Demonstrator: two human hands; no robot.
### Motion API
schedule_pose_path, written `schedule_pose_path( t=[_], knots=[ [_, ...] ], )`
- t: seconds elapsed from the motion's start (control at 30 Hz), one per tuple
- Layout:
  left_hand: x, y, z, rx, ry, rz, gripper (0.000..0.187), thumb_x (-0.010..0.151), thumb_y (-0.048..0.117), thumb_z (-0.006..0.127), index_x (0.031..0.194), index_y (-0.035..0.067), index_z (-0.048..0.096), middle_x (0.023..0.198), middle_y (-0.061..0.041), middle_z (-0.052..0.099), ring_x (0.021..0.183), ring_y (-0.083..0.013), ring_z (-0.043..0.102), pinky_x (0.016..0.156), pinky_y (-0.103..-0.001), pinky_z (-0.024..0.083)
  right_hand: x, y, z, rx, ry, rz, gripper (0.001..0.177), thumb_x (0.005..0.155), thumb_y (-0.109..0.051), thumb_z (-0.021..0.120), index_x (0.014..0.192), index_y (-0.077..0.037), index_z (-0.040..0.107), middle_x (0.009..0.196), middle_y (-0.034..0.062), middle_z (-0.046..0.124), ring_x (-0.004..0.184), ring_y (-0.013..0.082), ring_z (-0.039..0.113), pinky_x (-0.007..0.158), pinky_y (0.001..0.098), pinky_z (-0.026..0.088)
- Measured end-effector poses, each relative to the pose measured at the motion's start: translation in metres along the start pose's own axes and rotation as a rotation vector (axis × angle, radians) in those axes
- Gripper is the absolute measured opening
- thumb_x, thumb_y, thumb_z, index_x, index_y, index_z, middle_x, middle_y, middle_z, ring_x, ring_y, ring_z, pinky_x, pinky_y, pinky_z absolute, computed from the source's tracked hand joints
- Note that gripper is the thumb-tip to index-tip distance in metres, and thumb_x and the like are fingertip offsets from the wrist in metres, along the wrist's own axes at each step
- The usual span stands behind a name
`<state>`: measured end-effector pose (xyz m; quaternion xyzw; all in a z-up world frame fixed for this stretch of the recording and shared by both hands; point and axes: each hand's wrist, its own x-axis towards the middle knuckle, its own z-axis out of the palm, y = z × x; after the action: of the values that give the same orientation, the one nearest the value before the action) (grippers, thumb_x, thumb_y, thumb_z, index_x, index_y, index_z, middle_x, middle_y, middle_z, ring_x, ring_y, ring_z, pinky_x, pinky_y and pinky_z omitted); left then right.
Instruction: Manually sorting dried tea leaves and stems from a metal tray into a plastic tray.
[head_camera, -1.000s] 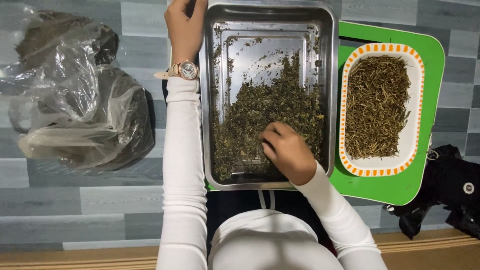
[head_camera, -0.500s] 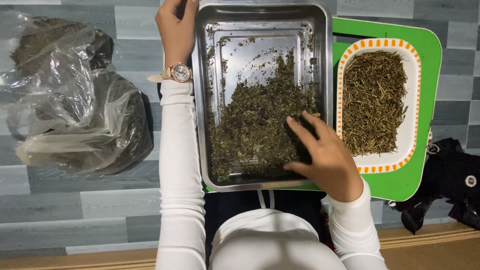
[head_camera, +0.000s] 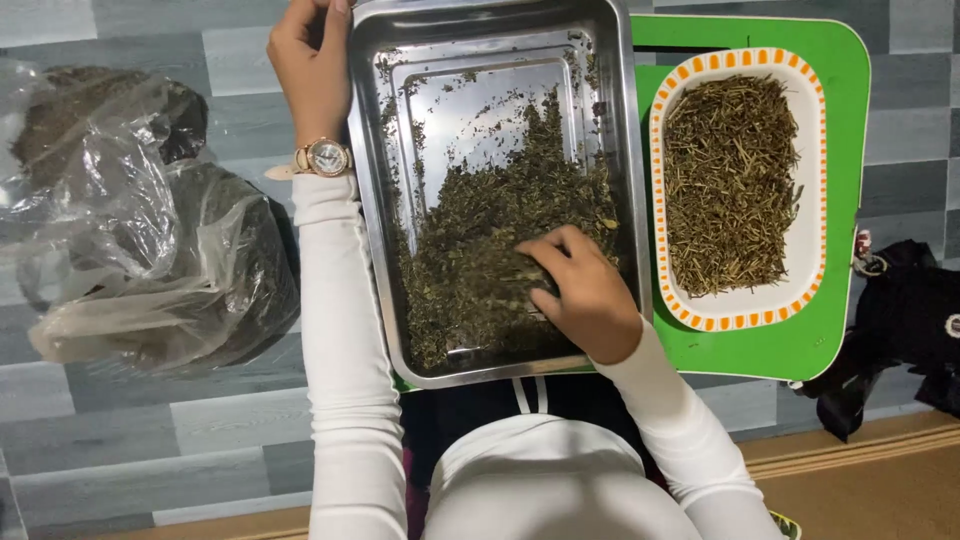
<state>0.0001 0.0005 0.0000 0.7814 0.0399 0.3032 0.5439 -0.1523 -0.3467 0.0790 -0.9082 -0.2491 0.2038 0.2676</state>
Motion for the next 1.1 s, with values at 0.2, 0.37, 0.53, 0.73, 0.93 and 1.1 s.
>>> schedule_pose_path(
  t=[0.2, 0.37, 0.53, 0.73, 0.93, 1.1],
  knots=[
    [0.001, 0.008, -0.001, -0.046, -0.031, 0.022, 0.021, 0.104, 0.021, 0.062, 0.099, 0.007, 0.076, 0.094, -0.002, 0.074, 0.088, -0.0142, 0.067, 0.077, -0.030, 0.052, 0.011, -0.032, -0.031, 0.290, 0.149, -0.305, 0.038, 0.089, -0.003, 0.074, 0.127, -0.001, 0.067, 0.121, 0.0134, 0.064, 0.110, 0.0275, 0.067, 0.102, 0.0379, 0.054],
    [0.002, 0.007, -0.001, -0.048, -0.026, 0.041, 0.018, 0.103, 0.016, 0.061, 0.099, 0.006, 0.075, 0.097, -0.003, 0.075, 0.091, -0.0153, 0.066, 0.079, -0.031, 0.052, -0.004, -0.026, -0.054, 0.086, 0.118, -0.095, 0.049, 0.091, -0.022, 0.075, 0.138, -0.013, 0.064, 0.146, 0.0117, 0.059, 0.134, 0.0302, 0.056, 0.116, 0.0474, 0.040],
    [0.000, 0.001, -0.001, -0.027, -0.012, 0.010, 0.019, 0.105, 0.018, 0.064, 0.093, 0.007, 0.072, 0.085, 0.000, 0.067, 0.080, -0.0119, 0.058, 0.070, -0.029, 0.046, -0.049, -0.005, -0.043, -0.302, 0.135, -0.101, 0.077, 0.073, -0.031, 0.086, 0.142, -0.012, 0.060, 0.128, 0.0127, 0.062, 0.114, 0.0317, 0.063, 0.092, 0.0423, 0.053],
    [0.001, 0.003, -0.002, -0.044, -0.033, 0.073, 0.021, 0.106, 0.022, 0.062, 0.097, 0.006, 0.073, 0.092, -0.003, 0.071, 0.086, -0.0148, 0.062, 0.075, -0.031, 0.049, -0.060, 0.001, -0.022, -0.625, 0.147, -0.022, 0.092, 0.053, -0.027, 0.096, 0.138, -0.017, 0.063, 0.118, 0.0078, 0.062, 0.098, 0.0251, 0.069, 0.073, 0.0346, 0.061],
    [0.002, 0.005, -0.001, -0.060, -0.043, 0.063, 0.021, 0.106, 0.019, 0.061, 0.102, 0.004, 0.075, 0.099, -0.005, 0.075, 0.092, -0.0173, 0.068, 0.080, -0.032, 0.054, -0.055, 0.007, -0.012, -0.484, 0.113, 0.024, 0.060, 0.064, -0.014, 0.091, 0.120, -0.014, 0.068, 0.106, 0.0069, 0.061, 0.098, 0.0284, 0.070, 0.072, 0.0365, 0.062],
    [0.002, 0.004, -0.002, -0.065, -0.034, 0.055, 0.017, 0.104, 0.014, 0.061, 0.102, 0.004, 0.075, 0.099, -0.005, 0.074, 0.093, -0.0170, 0.067, 0.081, -0.031, 0.053, -0.046, 0.014, 0.001, -0.220, 0.056, 0.005, 0.028, 0.078, -0.003, 0.077, 0.102, -0.010, 0.067, 0.111, 0.0084, 0.064, 0.101, 0.0313, 0.069, 0.076, 0.0418, 0.060]
  ],
)
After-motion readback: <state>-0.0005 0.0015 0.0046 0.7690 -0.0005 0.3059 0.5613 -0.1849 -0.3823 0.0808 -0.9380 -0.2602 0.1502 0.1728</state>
